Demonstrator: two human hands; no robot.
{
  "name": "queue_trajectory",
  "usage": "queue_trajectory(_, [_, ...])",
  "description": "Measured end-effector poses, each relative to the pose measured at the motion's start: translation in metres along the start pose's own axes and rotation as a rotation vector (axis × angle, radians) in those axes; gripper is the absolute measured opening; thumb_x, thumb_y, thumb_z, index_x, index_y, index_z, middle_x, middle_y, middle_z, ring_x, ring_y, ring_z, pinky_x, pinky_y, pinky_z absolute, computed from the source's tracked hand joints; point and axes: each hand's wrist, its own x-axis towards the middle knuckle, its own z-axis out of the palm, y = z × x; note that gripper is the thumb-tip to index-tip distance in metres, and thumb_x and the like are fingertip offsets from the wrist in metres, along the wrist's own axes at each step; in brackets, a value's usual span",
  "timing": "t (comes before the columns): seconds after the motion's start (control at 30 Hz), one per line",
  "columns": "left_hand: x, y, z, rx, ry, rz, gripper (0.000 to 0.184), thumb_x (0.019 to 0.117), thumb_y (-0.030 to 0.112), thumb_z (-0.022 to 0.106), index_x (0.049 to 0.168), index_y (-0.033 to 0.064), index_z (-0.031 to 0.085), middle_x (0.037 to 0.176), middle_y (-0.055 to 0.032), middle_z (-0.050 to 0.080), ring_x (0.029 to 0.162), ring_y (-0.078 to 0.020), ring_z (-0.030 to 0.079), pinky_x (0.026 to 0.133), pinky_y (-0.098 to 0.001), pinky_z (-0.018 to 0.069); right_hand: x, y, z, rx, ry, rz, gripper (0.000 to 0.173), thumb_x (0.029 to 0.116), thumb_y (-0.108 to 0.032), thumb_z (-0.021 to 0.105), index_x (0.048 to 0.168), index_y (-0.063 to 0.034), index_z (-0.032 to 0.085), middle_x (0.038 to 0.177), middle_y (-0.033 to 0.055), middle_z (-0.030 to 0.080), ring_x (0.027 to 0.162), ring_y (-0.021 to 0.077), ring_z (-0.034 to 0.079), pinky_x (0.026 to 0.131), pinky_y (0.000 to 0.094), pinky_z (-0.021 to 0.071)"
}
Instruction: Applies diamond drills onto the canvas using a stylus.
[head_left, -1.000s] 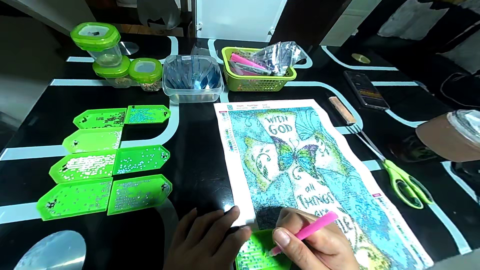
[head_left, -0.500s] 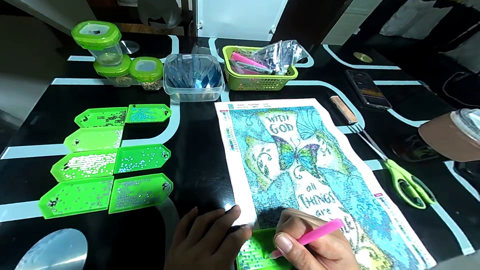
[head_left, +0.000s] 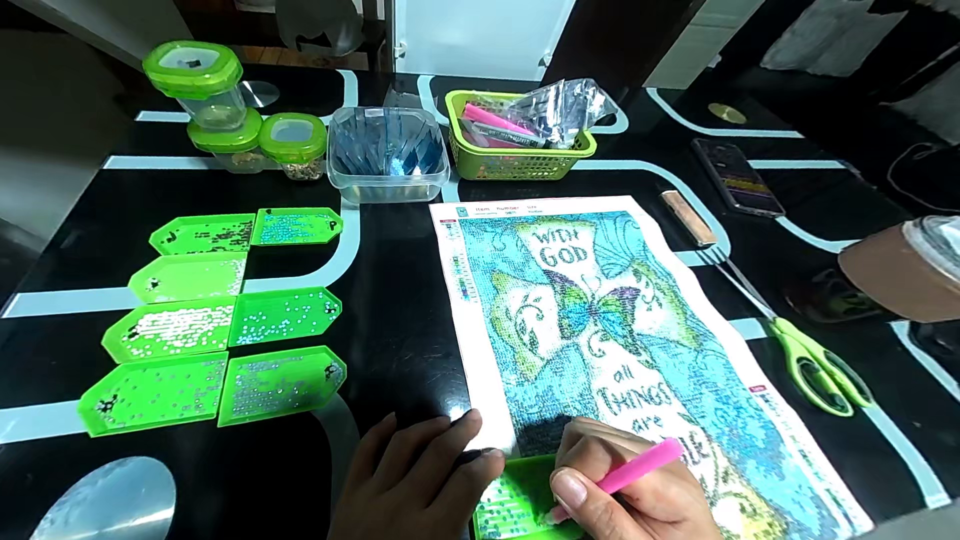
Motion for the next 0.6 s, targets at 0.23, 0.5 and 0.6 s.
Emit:
queue_trajectory(0.23, [0.0003,0.0000,-0.0013,-0.002,-0.014,0.000,0.039,0.0924,0.043,0.070,0.126,0.0233,0.072,0.142,-0.0028,0.065,0.129,-0.0247,0.059,0.110,-0.0519,0.0346,-0.0003,0.0008,-0.0009,0.043,0.006,0.019,0.029,0.1086,-0.020,0.052,0.085,-0.0041,0.057,0.071,0.0054,0.055,0.069,0.0062,0.056,0.069,0.0179,0.0462])
queue_trajectory(0.5, [0.0005,0.0001,-0.0018,-0.014,-0.014,-0.001,0.039,0.0926,0.043,0.070,0.126,0.0231,0.072,0.142,-0.0029,0.064,0.129,-0.0255,0.059,0.110,-0.0531,0.0352,-0.0001,-0.0004,-0.0005,0.013,-0.002,0.009,0.031,0.1088,-0.022,0.051,0.084,-0.0044,0.057,0.071,0.0058,0.055,0.069,0.0074,0.056,0.069,0.0188,0.0464])
queue_trajectory(0.6, [0.0010,0.0007,-0.0028,-0.019,-0.023,-0.004,0.039,0.0921,0.042,0.071,0.126,0.0220,0.073,0.143,-0.0040,0.064,0.129,-0.0264,0.060,0.110,-0.0535,0.0346,0.0014,-0.0030,-0.0037,0.189,0.072,0.139,0.027,0.1093,-0.022,0.052,0.089,-0.0062,0.060,0.074,-0.0004,0.060,0.071,-0.0018,0.059,0.066,0.0138,0.0490])
